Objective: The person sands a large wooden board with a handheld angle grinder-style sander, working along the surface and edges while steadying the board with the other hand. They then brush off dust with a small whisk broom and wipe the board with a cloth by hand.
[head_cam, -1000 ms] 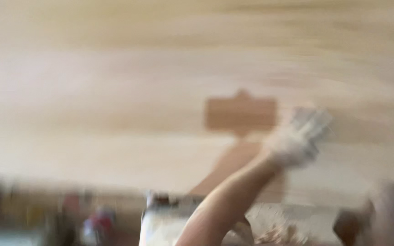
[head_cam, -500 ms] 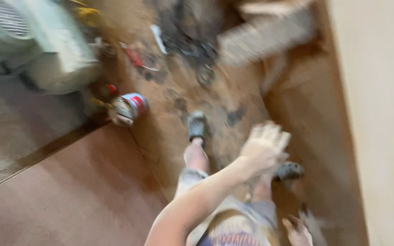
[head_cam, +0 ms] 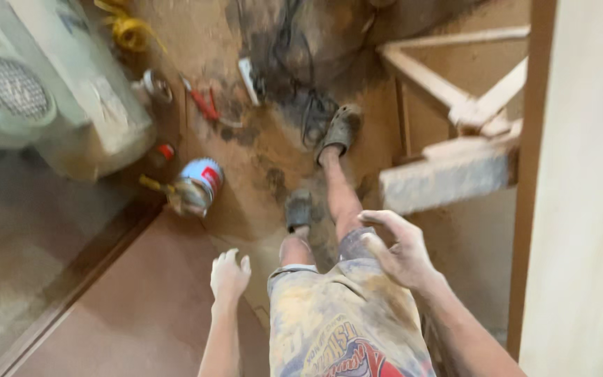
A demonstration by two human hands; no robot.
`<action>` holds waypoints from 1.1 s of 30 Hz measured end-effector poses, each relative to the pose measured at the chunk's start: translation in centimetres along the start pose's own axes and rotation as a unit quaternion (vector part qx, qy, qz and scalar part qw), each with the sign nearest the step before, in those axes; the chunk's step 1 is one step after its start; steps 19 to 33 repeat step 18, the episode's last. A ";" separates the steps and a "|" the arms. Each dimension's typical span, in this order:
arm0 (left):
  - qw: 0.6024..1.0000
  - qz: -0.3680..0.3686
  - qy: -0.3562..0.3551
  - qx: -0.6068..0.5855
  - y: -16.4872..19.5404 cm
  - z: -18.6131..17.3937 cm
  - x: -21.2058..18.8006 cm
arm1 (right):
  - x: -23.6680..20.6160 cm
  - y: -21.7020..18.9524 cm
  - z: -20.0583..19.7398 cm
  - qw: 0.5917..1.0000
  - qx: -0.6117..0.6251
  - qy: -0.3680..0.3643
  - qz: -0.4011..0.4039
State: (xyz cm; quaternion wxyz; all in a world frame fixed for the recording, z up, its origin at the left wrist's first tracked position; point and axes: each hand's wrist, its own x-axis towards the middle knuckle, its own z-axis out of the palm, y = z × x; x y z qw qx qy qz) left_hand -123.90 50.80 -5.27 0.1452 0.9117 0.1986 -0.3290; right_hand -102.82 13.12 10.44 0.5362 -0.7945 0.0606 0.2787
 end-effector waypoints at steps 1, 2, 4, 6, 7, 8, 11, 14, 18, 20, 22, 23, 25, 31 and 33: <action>0.999 0.001 0.017 -0.039 0.9 -0.5 1.4 | 2.7 -1.4 -1.1 0.999 0.010 -0.014 -0.028; 0.997 -0.007 0.044 -0.065 2.7 -1.0 4.7 | 6.4 -2.7 -2.4 0.999 0.021 -0.023 -0.013; 0.992 -0.017 0.075 -0.104 5.9 -3.5 10.0 | 11.1 -4.5 -4.4 0.997 0.053 -0.039 0.040; 0.997 0.019 0.037 -0.065 9.6 -5.2 14.5 | 11.6 -4.0 -6.0 0.989 0.103 -0.010 0.103; 0.997 0.002 0.023 -0.075 12.5 -6.7 17.1 | 13.9 -3.8 -6.8 0.986 0.122 0.001 0.118; 0.996 -0.007 0.025 -0.090 16.4 -8.3 21.3 | 17.1 -3.3 -7.3 0.989 0.103 0.020 0.102; 0.966 0.180 0.096 -0.160 29.7 -14.1 32.1 | 25.5 -0.7 -7.8 0.986 0.088 0.103 0.099; 0.940 0.241 0.066 -0.232 42.5 -18.1 39.3 | 34.2 5.1 -6.9 0.898 0.314 0.197 0.236; 0.916 0.318 0.001 -0.244 55.0 -19.6 46.6 | 42.7 16.1 -3.3 0.742 0.445 0.298 0.404; 0.916 0.318 0.001 -0.244 55.0 -19.6 46.6 | 42.7 16.1 -3.3 0.742 0.445 0.298 0.404; 0.916 0.318 0.001 -0.244 55.0 -19.6 46.6 | 42.7 16.1 -3.3 0.742 0.445 0.298 0.404; 0.916 0.318 0.001 -0.244 55.0 -19.6 46.6 | 42.7 16.1 -3.3 0.742 0.445 0.298 0.404; 0.916 0.318 0.001 -0.244 55.0 -19.6 46.6 | 42.7 16.1 -3.3 0.742 0.445 0.298 0.404; 0.916 0.318 0.001 -0.244 55.0 -19.6 46.6 | 42.7 16.1 -3.3 0.742 0.445 0.298 0.404; 0.916 0.318 0.001 -0.244 55.0 -19.6 46.6 | 42.7 16.1 -3.3 0.742 0.445 0.298 0.404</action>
